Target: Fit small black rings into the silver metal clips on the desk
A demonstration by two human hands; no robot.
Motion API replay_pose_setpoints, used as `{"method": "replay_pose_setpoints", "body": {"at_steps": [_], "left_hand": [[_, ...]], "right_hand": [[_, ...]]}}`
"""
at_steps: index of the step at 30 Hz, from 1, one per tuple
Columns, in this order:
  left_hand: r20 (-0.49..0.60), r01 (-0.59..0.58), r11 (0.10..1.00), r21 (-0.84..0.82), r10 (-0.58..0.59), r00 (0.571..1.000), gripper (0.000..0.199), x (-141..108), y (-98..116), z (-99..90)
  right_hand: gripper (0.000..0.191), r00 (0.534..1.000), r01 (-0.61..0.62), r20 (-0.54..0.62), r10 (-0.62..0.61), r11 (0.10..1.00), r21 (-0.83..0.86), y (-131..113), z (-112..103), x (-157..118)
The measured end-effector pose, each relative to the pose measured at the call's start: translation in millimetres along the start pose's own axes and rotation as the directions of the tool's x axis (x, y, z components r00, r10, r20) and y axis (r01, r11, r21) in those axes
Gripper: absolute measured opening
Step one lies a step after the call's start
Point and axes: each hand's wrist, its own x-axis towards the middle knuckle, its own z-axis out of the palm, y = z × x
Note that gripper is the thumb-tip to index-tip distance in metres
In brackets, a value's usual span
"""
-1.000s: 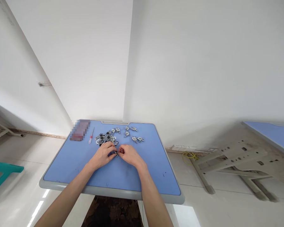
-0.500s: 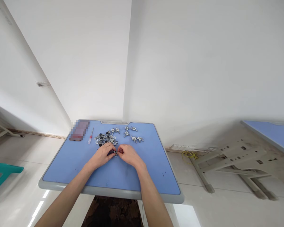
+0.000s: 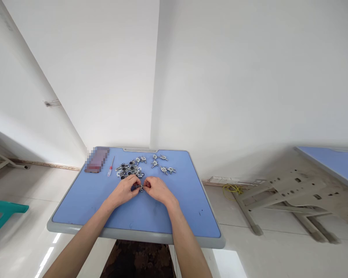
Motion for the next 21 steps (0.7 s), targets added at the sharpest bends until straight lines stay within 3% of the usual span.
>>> {"method": "replay_pose_setpoints", "body": {"at_steps": [7, 11, 15, 18, 21], "left_hand": [[0.035, 0.154, 0.959, -0.236, -0.15, 0.988, 0.008, 3.7, -5.6, -7.9], [-0.017, 0.213, 0.931, -0.297, -0.228, 0.974, 0.007, 5.0, -8.1, -12.5], [-0.046, 0.208, 0.965, -0.162, -0.218, 0.975, 0.012, 4.2, -12.9, -9.5], [-0.035, 0.144, 0.989, 0.019, -0.143, 0.989, 0.018, 3.1, -15.9, -4.7], [-0.047, 0.08, 0.993, 0.082, -0.076, 0.996, 0.021, 2.2, -16.2, -1.9]], "right_hand": [[0.008, 0.999, -0.035, 0.003, 0.035, 0.999, 0.015, 1.4, -2.0, -0.9], [0.008, 0.999, -0.051, -0.004, 0.051, 0.999, 0.011, 2.3, -4.3, -0.8], [0.008, 0.999, -0.051, 0.009, 0.051, 0.998, 0.023, 2.0, -6.2, -0.8], [0.008, 0.999, -0.046, -0.001, 0.046, 0.999, 0.027, 1.7, -6.1, -0.8], [0.009, 0.999, -0.046, -0.002, 0.046, 0.999, 0.019, 1.5, -5.1, -0.4]]}}
